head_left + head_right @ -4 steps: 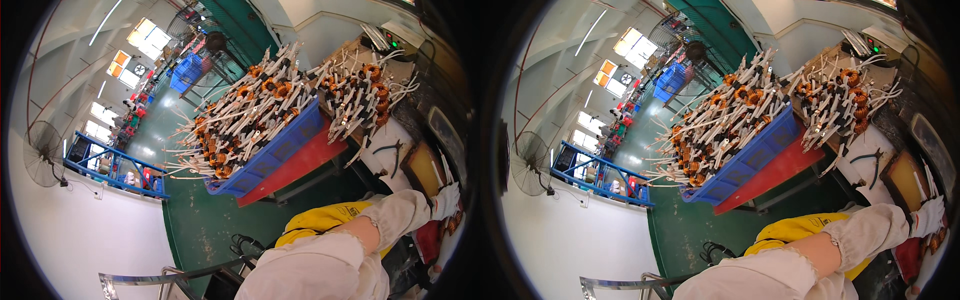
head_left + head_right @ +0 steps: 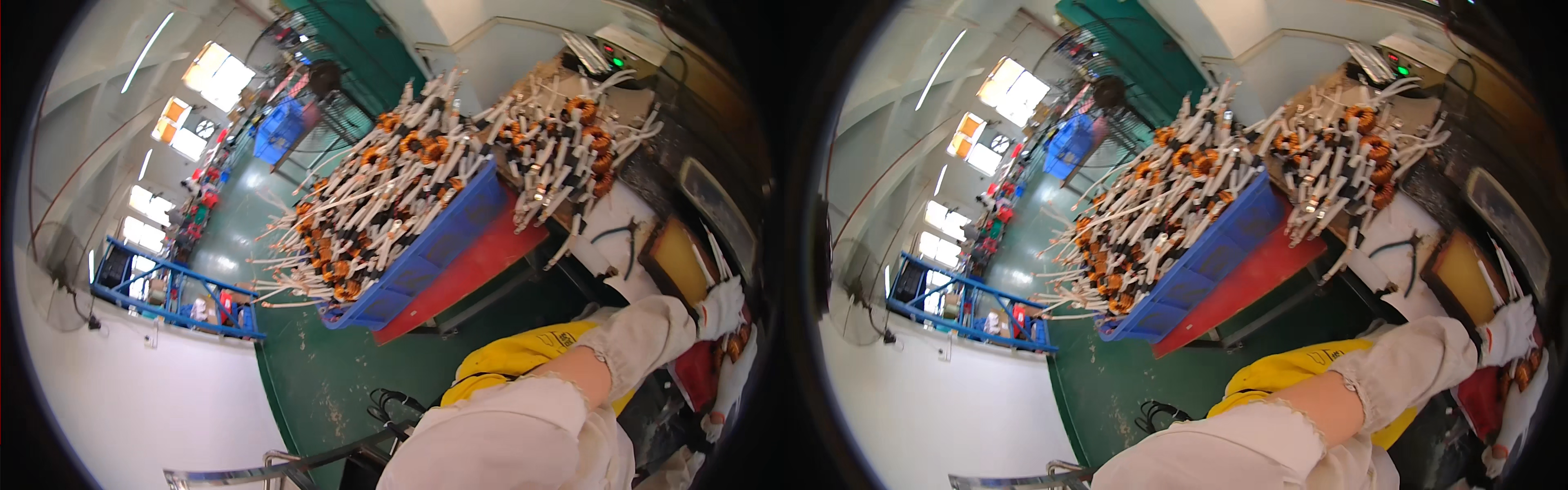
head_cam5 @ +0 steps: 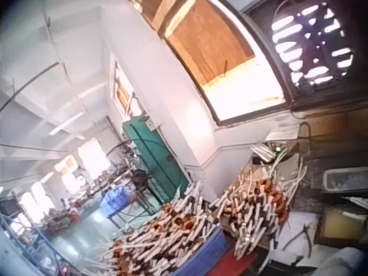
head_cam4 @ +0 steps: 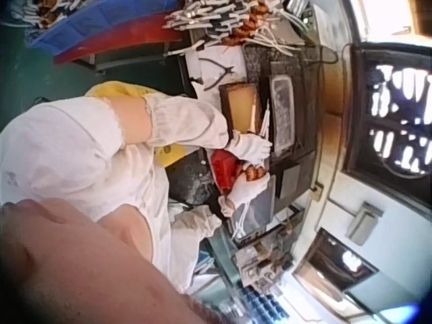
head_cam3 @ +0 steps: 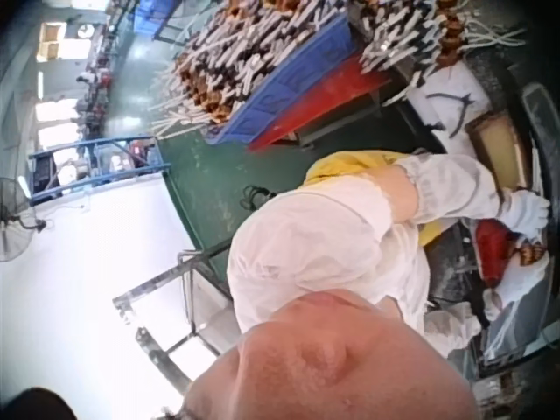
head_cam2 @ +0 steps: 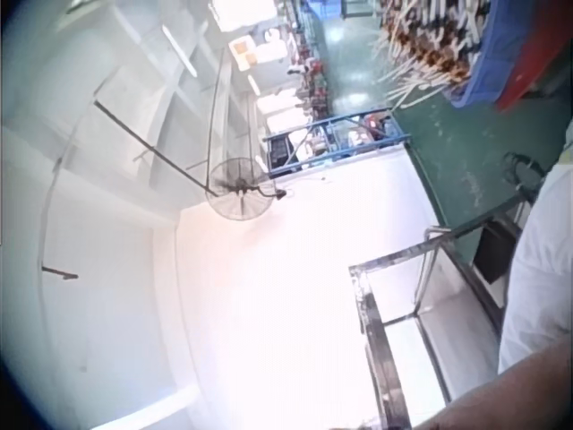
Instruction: The person picks up a transformer from a pile, dips its wire ends into a container of flux, and then into a molten solder bath before placing it on a rack.
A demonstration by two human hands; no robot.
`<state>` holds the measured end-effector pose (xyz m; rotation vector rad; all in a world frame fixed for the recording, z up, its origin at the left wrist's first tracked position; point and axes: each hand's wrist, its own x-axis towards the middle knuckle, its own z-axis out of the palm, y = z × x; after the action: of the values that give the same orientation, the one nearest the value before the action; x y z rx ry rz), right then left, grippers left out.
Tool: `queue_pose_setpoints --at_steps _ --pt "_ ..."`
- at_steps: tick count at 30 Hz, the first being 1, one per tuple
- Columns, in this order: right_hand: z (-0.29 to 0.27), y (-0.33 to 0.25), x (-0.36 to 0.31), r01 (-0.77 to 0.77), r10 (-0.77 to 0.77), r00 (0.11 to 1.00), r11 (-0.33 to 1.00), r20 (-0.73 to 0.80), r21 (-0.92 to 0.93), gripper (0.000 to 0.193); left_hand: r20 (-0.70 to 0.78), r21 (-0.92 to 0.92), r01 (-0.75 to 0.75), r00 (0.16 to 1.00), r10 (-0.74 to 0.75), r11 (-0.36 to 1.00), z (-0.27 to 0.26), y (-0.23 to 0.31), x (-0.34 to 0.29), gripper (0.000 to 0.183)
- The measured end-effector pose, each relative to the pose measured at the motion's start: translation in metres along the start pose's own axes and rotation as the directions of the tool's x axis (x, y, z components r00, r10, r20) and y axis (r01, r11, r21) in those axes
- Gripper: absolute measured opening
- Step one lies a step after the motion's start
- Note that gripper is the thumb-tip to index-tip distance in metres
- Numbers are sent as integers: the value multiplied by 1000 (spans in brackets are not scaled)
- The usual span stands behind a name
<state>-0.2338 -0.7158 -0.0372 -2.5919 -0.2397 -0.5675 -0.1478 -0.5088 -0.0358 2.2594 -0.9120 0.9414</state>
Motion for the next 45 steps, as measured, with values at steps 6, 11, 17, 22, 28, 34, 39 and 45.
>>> queue_pose_setpoints --at_steps 6,11,17,22,28,34,39,45 --pt "-8 -153 35 -142 134 989 981 -64 -134 68 234 108 -271 942 240 957 -84 -30 10 18" --pt "-34 -189 45 -172 164 985 971 -58 -168 51 81 -121 -193 976 204 974 -99 -36 0 31" --pt "-46 -179 26 -270 271 962 924 -34 -271 46 97 -365 -100 985 145 926 -147 -1 -43 42" --pt "-41 -183 32 -334 336 941 911 -34 -242 45 464 -610 542 836 -294 578 -139 -5 -68 34" --pt "-64 -194 49 -377 363 926 902 -105 -208 43 746 -650 588 616 -253 -481 -83 -18 -44 47" --pt "-58 -186 65 -428 397 902 874 -169 -229 42 800 -161 327 596 71 -931 -50 42 2 56" --pt "-41 -184 75 -480 463 877 823 -132 -303 43 868 -244 329 493 -54 -912 -40 37 8 57" --pt "-38 -175 94 -551 545 829 758 -126 -349 41 868 -194 389 496 27 -901 -23 28 22 56"
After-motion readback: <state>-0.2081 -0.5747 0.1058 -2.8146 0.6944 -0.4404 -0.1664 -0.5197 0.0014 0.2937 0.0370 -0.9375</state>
